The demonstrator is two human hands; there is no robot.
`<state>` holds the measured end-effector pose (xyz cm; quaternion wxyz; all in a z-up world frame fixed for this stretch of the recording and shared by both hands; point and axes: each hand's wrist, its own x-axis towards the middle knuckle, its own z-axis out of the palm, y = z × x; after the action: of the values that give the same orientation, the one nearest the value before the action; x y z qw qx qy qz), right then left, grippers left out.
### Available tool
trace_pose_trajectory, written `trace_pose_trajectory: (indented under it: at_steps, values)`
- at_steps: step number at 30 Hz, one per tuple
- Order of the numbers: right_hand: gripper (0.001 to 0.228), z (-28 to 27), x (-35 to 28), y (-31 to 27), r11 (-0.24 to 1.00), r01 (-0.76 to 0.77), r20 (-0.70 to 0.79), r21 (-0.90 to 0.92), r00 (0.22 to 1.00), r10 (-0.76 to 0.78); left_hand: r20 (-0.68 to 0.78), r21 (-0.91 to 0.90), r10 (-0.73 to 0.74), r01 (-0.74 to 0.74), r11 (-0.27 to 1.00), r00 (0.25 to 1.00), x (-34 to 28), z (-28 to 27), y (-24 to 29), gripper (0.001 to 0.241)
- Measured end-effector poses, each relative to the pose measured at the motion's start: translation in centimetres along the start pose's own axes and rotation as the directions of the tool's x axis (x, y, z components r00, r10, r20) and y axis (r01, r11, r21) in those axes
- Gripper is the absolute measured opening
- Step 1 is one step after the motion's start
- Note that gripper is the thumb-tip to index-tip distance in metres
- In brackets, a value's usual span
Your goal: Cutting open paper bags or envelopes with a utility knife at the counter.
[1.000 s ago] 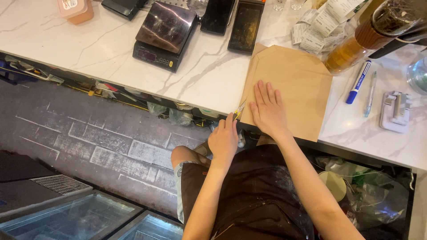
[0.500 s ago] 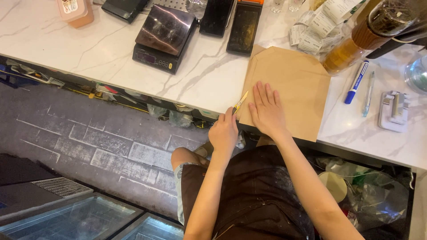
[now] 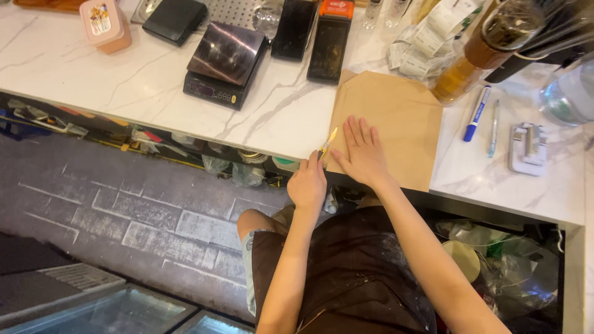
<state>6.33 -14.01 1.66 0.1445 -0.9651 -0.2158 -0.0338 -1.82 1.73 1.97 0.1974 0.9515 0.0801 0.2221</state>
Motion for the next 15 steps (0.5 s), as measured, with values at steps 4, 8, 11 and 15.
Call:
trace_pose_trajectory:
  at_steps: [4,8,11,15]
  values:
    - [0.126,-2.2,-0.1,-0.5,1.000,-0.007,0.126,-0.001,0.992,0.007,-0.031,0.002,0.008,-0.008,1.000,0.999,-0.4,0.4,0.3,0.028]
    - [0.143,-2.8,-0.3,0.8,0.991,0.109,0.222,-0.073,0.971,-0.090,-0.058,0.011,0.033,-0.033,0.999,0.998,-0.6,0.2,0.8,0.030]
    - [0.142,-2.6,-0.3,1.4,0.990,0.140,0.237,-0.010,0.962,-0.134,-0.070,0.010,0.019,-0.019,1.000,0.997,-0.4,-0.2,0.2,0.030]
    - [0.131,-2.0,-0.2,2.0,0.989,0.138,0.231,0.048,0.962,-0.146,-0.067,0.038,-0.075,0.078,0.996,0.995,-0.3,-3.1,-1.9,0.029]
